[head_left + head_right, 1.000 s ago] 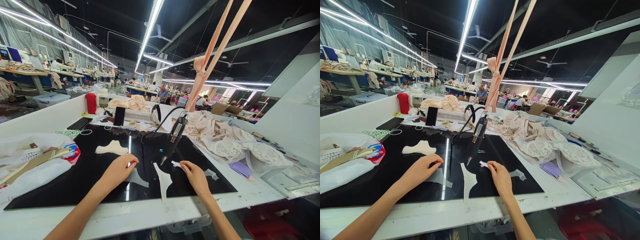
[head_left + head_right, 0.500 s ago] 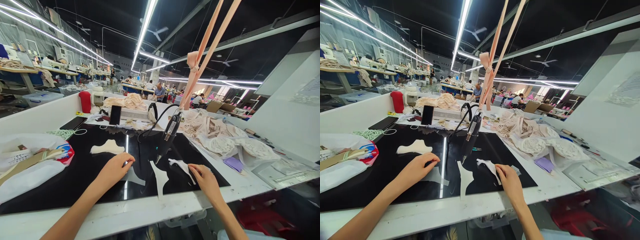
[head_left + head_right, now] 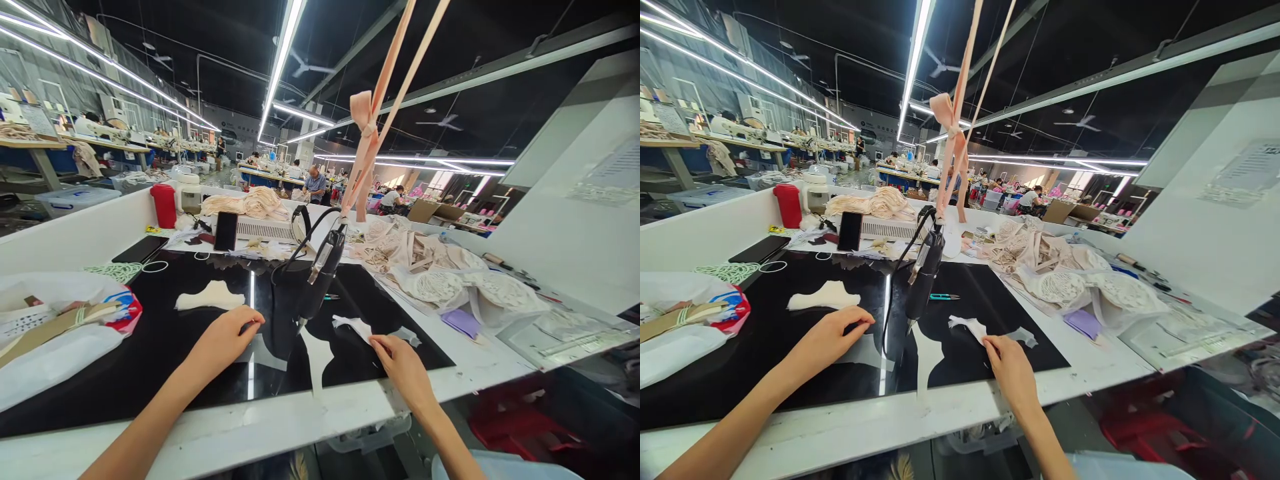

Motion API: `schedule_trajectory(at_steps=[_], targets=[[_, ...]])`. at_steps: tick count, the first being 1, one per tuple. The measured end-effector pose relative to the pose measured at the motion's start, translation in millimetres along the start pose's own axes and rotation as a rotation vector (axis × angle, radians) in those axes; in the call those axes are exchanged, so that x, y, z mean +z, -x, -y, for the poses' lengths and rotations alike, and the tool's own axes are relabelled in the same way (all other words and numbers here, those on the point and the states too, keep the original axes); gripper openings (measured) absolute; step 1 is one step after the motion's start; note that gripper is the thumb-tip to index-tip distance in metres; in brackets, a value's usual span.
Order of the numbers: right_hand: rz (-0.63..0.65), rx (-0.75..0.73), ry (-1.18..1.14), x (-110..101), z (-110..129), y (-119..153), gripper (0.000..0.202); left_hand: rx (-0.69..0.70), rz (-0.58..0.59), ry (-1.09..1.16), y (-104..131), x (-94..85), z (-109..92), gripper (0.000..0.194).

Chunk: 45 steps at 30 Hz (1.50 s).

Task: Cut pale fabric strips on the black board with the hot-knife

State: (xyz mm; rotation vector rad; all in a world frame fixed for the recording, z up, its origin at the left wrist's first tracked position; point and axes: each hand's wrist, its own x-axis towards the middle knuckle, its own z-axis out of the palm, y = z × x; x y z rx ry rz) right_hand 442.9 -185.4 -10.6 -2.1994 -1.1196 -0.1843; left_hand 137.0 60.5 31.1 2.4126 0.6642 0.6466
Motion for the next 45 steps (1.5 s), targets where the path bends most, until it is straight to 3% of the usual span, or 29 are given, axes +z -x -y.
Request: schedule_trajectory(at_steps=[10, 21, 26, 36, 45], targets=[[-0.052, 0.097, -0.11, -9.5, 8.1, -7.5, 0.042, -0.012, 0.014, 0.007, 1.6, -1.7, -4.2, 0.027], [-0.253, 0.124, -0.328, -17.5, 27.9, -36.8, 0.049, -0.012, 0.012, 0.025, 2.3, 1.7, 1.2, 0.025], [-0.202, 0.074, -0.314, -22.2, 35.1, -48.3, 0.044, -0.005, 0.017, 0.05, 2.7, 3.7, 1.4, 0.022], [-0.205, 0.097, -0.307, -29.9, 30.1, -65.8, 0.052, 0.014, -0.003, 0.072, 5.4, 3.9, -8.1, 0.023], [-0.256, 0.104, -0.317, -40.7, 57.9, -65.4, 0.049, 0.028, -0.026, 0.106, 6.0, 6.4, -9.2, 0.022]])
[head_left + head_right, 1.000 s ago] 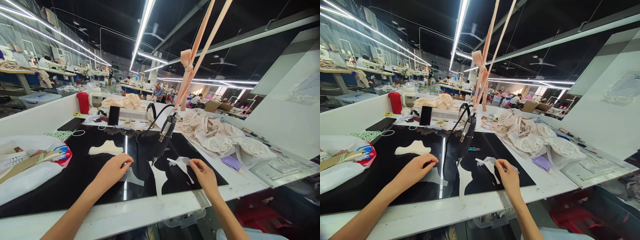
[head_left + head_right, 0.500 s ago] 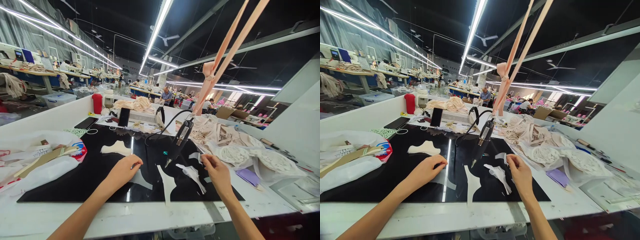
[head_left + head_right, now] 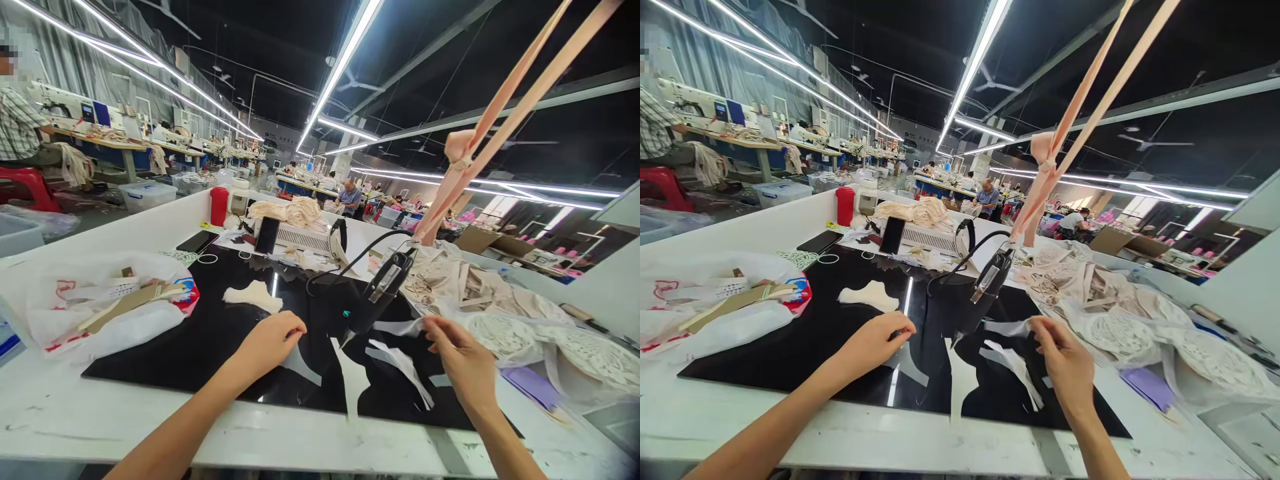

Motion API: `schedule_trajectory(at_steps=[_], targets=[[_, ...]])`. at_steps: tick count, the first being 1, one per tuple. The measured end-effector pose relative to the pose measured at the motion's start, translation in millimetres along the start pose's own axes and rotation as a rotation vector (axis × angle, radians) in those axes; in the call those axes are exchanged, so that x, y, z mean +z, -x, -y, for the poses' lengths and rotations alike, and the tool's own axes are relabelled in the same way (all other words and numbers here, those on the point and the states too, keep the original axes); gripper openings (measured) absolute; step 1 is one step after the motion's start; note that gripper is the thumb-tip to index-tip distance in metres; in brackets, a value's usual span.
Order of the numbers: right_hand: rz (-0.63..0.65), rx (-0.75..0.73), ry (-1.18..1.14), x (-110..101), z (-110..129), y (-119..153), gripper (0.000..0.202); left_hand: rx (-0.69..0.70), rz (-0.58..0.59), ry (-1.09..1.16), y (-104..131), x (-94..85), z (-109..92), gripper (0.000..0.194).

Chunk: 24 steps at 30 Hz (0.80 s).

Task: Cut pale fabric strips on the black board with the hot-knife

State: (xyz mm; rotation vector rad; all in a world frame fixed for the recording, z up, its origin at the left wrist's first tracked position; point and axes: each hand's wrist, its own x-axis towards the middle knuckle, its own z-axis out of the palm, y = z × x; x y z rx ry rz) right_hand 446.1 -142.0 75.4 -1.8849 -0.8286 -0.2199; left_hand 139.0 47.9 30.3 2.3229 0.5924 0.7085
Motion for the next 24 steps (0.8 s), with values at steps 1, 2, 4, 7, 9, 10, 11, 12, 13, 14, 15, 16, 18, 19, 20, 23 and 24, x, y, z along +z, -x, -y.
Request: schedule_trajectory(at_steps=[1, 2, 4, 7, 9, 10, 11, 12, 13, 14, 15, 16, 18, 19, 20, 23, 24], targets=[[-0.021, 0.0, -0.001, 0.0, 3.2, 0.4, 0.05, 0.0, -0.001, 0.006, 0.1, -0.3, -0.7, 0.022], [-0.023, -0.003, -0.002, 0.1, 6.7, 1.5, 0.051, -0.001, -0.003, 0.011, 0.2, -0.6, -1.5, 0.022], [0.045, -0.022, -0.009, 0.9, 15.9, 6.7, 0.049, 0.0, -0.009, 0.025, 0.5, -1.0, -3.4, 0.022], [0.149, -0.068, -0.045, 4.1, 37.7, 23.0, 0.044, 0.007, -0.028, 0.059, 0.7, -1.0, -6.8, 0.022], [0.239, -0.11, -0.07, 8.0, 55.8, 38.5, 0.038, 0.04, -0.061, 0.135, 0.8, -0.9, -9.5, 0.021], [0.317, -0.134, -0.081, 10.6, 64.9, 47.0, 0.035, 0.067, -0.082, 0.189, 0.8, -0.9, -10.9, 0.02], [0.382, -0.159, -0.088, 13.8, 73.4, 55.6, 0.032, 0.096, -0.099, 0.248, 0.9, -1.0, -12.5, 0.02], [0.45, -0.183, -0.092, 17.4, 81.0, 64.0, 0.03, 0.122, -0.108, 0.308, 1.0, -1.3, -14.1, 0.021], [0.486, -0.209, -0.095, 21.5, 87.6, 72.0, 0.028, 0.141, -0.106, 0.365, 1.2, -1.7, -15.7, 0.023], [0.52, -0.234, -0.1, 26.0, 93.1, 79.4, 0.027, 0.152, -0.092, 0.423, 1.5, -2.2, -17.4, 0.025], [0.558, -0.259, -0.1, 30.7, 97.6, 86.0, 0.026, 0.156, -0.066, 0.485, 1.8, -2.8, -19.1, 0.027], [0.597, -0.282, -0.099, 35.5, 101.2, 91.6, 0.024, 0.158, -0.03, 0.552, 2.1, -3.3, -20.7, 0.028], [0.664, -0.308, -0.097, 44.7, 106.2, 99.6, 0.022, 0.161, 0.05, 0.69, 2.7, -4.0, -23.4, 0.029], [0.681, -0.312, -0.1, 48.7, 108.0, 102.0, 0.022, 0.158, 0.089, 0.748, 2.9, -4.1, -24.5, 0.03], [0.69, -0.31, -0.105, 52.1, 109.4, 103.5, 0.022, 0.149, 0.12, 0.792, 3.0, -4.0, -25.3, 0.031], [0.697, -0.283, -0.127, 57.9, 112.1, 103.8, 0.024, 0.085, 0.168, 0.842, 3.1, -3.1, -26.9, 0.028], [0.705, -0.271, -0.131, 58.3, 112.4, 103.2, 0.025, 0.053, 0.182, 0.854, 3.1, -2.7, -27.3, 0.027]])
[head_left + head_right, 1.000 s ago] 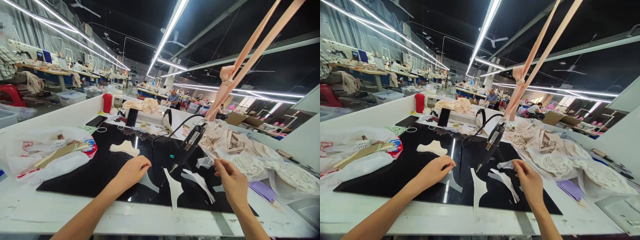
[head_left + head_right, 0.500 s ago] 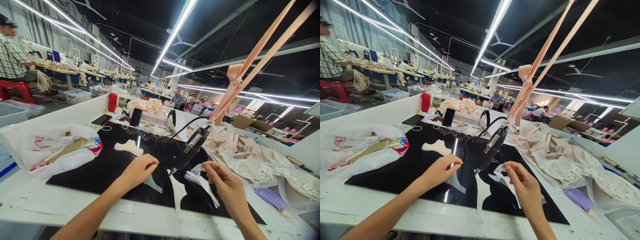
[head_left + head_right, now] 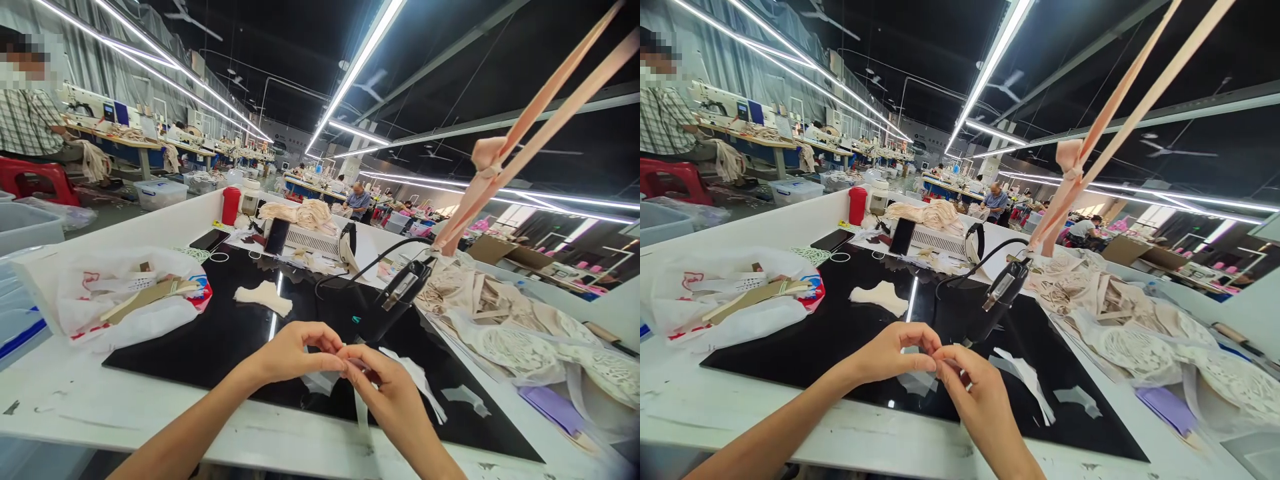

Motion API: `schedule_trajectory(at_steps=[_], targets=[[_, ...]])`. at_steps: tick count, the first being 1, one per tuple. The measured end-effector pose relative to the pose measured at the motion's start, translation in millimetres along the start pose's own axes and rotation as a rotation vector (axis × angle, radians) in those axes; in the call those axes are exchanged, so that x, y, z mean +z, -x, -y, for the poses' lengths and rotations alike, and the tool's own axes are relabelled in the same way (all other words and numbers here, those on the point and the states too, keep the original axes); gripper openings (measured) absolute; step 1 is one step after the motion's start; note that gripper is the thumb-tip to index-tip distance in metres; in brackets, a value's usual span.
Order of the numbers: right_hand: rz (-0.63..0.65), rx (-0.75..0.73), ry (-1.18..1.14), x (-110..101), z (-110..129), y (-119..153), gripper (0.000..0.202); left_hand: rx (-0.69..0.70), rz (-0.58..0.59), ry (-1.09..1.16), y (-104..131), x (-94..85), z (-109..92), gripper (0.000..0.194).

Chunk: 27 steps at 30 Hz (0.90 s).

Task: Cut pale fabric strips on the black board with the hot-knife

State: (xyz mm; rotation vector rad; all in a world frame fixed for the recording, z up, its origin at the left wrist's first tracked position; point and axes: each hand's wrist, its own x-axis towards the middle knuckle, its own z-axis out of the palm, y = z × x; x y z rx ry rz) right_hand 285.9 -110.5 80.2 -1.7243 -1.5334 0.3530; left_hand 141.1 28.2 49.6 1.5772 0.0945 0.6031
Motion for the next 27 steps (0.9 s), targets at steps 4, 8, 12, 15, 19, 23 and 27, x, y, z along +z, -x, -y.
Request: schedule_trajectory(at_steps=[4, 8, 12, 15, 19, 23, 27], targets=[[0.014, 0.043, -0.01, -3.6, -2.0, 0.0, 0.026, -0.133, 0.022, 0.087, -0.1, 1.6, 0.8, 0.028], [0.015, 0.067, -0.034, -4.7, -6.8, -0.7, 0.027, -0.159, 0.027, 0.138, -0.3, 1.7, 3.8, 0.033], [0.002, 0.105, -0.079, -3.5, -8.9, -3.6, 0.029, -0.156, 0.009, 0.139, -0.9, -1.4, 7.3, 0.035], [0.002, 0.14, -0.141, -3.5, -9.3, -4.4, 0.03, -0.153, 0.007, 0.136, -1.5, -4.0, 8.5, 0.035], [-0.053, 0.185, -0.249, -4.7, -11.7, -4.8, 0.032, -0.145, -0.025, 0.15, -2.0, -4.5, 5.7, 0.04], [-0.095, 0.23, -0.291, -5.3, -14.9, -6.0, 0.037, -0.165, -0.062, 0.134, -1.4, -3.6, 0.2, 0.043], [-0.1, 0.251, -0.311, -4.3, -18.4, -6.0, 0.039, -0.185, -0.072, 0.089, -1.0, -5.4, -0.3, 0.042]])
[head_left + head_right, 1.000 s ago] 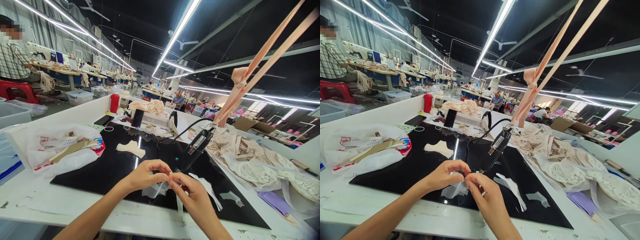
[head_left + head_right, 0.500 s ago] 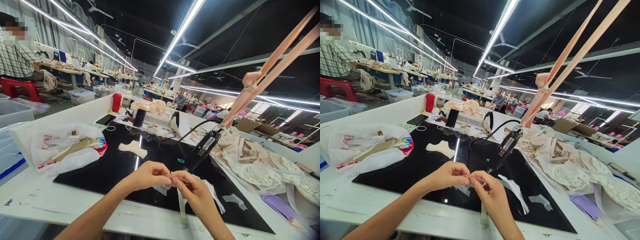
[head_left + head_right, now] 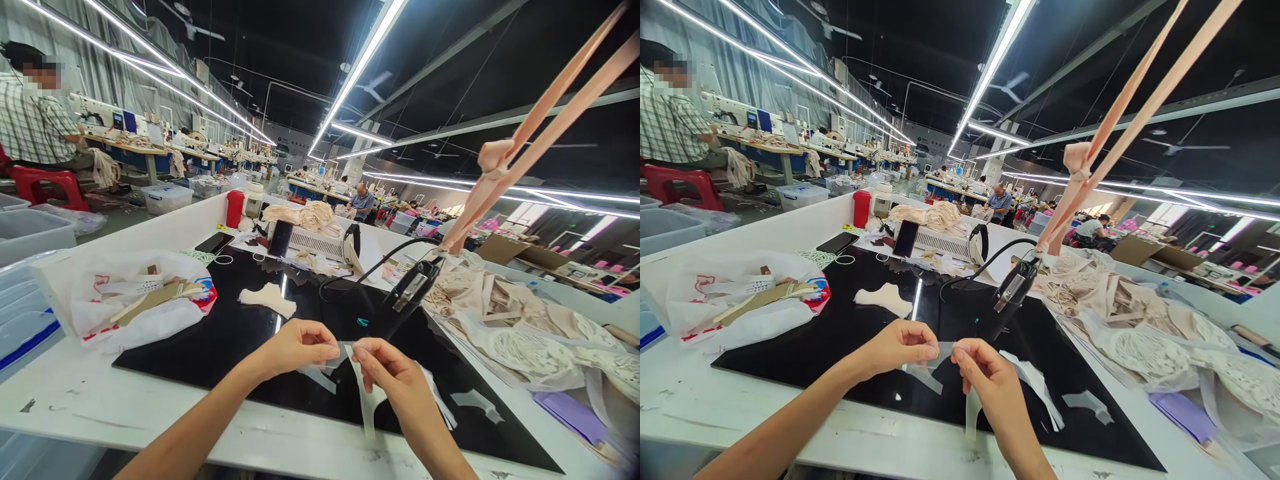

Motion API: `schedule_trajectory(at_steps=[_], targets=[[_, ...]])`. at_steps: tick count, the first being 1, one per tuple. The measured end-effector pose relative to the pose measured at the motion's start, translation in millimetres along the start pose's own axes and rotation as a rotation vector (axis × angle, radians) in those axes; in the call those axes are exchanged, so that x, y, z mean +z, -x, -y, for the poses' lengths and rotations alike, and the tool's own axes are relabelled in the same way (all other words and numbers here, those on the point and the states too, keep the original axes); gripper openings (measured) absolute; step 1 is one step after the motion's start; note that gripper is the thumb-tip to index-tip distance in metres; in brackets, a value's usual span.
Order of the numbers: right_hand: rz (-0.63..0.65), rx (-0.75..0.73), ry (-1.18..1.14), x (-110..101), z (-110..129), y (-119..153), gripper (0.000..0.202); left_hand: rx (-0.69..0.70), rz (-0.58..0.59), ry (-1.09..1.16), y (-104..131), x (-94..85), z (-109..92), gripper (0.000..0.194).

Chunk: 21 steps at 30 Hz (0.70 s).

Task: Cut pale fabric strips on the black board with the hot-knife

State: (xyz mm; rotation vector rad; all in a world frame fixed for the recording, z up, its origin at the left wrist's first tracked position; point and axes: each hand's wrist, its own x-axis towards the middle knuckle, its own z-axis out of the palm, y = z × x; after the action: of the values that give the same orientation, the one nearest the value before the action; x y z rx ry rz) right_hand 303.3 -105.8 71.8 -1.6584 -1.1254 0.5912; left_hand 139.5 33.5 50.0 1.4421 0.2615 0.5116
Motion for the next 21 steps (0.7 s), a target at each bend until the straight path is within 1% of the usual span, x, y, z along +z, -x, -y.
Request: schedule_trajectory(at_steps=[4, 8, 12, 17, 21], targets=[[-0.037, 0.004, -0.007, -3.7, -5.4, 0.5, 0.039, -0.005, -0.047, -0.036, -0.7, -3.4, 0.3, 0.036], [-0.077, 0.012, -0.026, -11.3, -8.6, 1.9, 0.04, -0.036, -0.116, -0.017, -1.0, -5.3, -2.7, 0.035], [-0.111, 0.025, -0.05, -15.8, -7.9, 4.2, 0.042, -0.047, -0.161, 0.031, -1.5, -7.3, -3.4, 0.038], [-0.173, 0.053, -0.09, -16.0, -7.1, 6.7, 0.045, -0.043, -0.217, 0.139, -4.8, -11.1, 2.4, 0.046], [-0.172, 0.083, -0.124, -15.8, -9.3, 7.5, 0.047, -0.033, -0.237, 0.175, -7.2, -13.8, 7.2, 0.049]])
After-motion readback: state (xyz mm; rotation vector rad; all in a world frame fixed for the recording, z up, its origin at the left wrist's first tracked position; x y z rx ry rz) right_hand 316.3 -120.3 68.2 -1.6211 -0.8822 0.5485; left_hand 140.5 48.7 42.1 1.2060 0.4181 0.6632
